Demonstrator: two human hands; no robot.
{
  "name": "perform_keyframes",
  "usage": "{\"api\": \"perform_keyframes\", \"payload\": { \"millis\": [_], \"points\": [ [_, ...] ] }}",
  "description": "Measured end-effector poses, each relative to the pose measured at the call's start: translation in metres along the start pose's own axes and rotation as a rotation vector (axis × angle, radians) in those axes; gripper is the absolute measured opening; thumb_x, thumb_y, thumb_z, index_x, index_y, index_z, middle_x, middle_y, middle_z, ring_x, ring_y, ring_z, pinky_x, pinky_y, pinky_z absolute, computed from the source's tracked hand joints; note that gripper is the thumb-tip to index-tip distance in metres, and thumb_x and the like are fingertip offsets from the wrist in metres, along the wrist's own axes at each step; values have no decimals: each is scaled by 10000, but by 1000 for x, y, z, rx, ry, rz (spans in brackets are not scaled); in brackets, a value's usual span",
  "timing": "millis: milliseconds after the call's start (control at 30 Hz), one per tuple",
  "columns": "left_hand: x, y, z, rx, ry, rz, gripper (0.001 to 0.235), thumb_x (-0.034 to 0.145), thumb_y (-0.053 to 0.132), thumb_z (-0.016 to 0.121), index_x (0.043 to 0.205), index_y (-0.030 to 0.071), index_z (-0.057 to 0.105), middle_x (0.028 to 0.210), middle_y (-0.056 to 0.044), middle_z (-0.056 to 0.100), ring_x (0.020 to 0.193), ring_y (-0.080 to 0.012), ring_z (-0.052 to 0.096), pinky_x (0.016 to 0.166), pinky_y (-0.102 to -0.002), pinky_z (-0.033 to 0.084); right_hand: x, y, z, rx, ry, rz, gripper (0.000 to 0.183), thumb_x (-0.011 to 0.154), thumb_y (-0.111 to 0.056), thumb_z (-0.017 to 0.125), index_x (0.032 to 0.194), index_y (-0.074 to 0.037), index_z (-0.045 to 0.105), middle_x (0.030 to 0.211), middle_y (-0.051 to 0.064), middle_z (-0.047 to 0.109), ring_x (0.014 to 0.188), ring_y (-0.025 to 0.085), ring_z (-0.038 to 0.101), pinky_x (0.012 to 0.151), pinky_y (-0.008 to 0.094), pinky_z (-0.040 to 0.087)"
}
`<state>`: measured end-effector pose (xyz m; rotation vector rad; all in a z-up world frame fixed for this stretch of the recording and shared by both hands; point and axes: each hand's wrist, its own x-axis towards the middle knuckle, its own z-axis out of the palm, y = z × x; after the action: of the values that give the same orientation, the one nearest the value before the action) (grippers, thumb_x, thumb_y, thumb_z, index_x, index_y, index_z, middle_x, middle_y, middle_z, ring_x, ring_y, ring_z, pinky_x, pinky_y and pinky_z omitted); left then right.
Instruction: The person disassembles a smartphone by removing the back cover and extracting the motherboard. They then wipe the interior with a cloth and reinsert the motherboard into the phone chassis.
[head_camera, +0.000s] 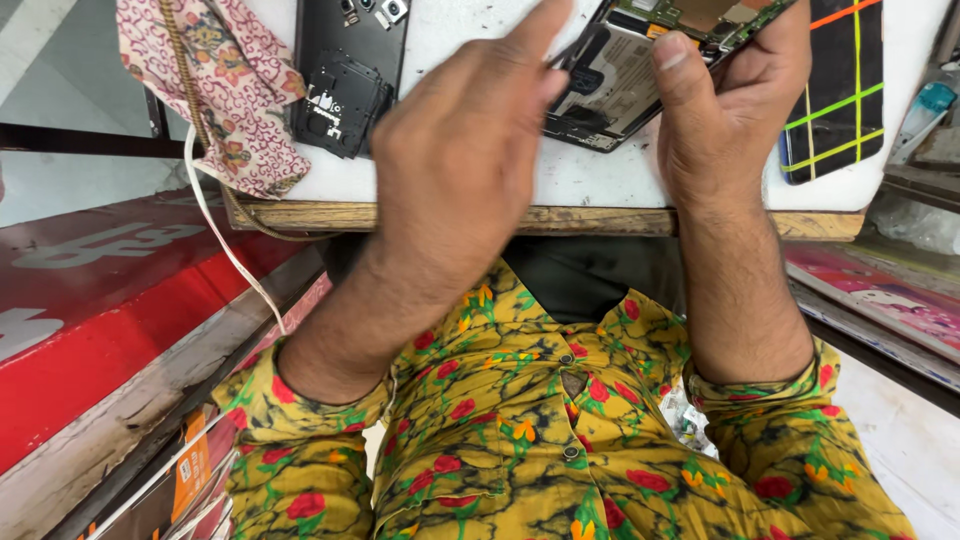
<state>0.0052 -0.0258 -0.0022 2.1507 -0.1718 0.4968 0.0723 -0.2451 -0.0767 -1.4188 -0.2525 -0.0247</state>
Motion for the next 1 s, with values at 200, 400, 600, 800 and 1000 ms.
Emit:
{"api": "perform_keyframes", "payload": {
  "millis": [200, 400, 600, 800, 1000],
  "points": [
    [4, 9, 17, 80, 60, 40, 261, 1071, 89, 737, 1299, 87, 611, 954, -72, 633, 850, -260, 680, 780, -358, 567, -2, 4, -1, -6, 35, -33, 387, 1018, -198, 833, 1242, -41, 560, 1100, 28, 656, 968, 96, 585, 921, 260, 484],
    [4, 10, 23, 118, 84, 59, 265, 1058, 68, 726, 1288, 69, 595, 955, -66, 623, 865, -246, 682, 788, -343, 571, -4, 5, -3, -38, 33, -35, 407, 999, -213, 846, 1253, -39, 580, 1086, 29, 666, 974, 100, 613, 899, 251, 496],
    [2, 11, 28, 180, 100, 89, 288, 1047, 59, 732, 1297, 47, 588, 933, -60, 610, 842, -237, 669, 763, -336, 562, -2, 7, -4, -50, 16, -73, 389, 979, -235, 839, 1206, -52, 582, 1067, 22, 663, 958, 97, 630, 886, 263, 527],
    [2, 15, 30, 233, 93, 92, 297, 1030, 60, 726, 1294, 31, 593, 919, -59, 606, 833, -231, 667, 726, -338, 551, -6, 10, -9, -117, 22, -92, 389, 1000, -218, 841, 1237, -23, 603, 1082, 30, 665, 972, 102, 619, 878, 251, 498],
    [6, 16, 33, 90, 105, -4, 256, 1059, 94, 726, 1284, 69, 608, 952, -62, 654, 809, -230, 682, 731, -331, 562, -6, 9, -7, -107, 51, -80, 402, 987, -216, 841, 1232, -21, 589, 1088, 34, 663, 981, 107, 622, 899, 254, 502]
  ]
}}
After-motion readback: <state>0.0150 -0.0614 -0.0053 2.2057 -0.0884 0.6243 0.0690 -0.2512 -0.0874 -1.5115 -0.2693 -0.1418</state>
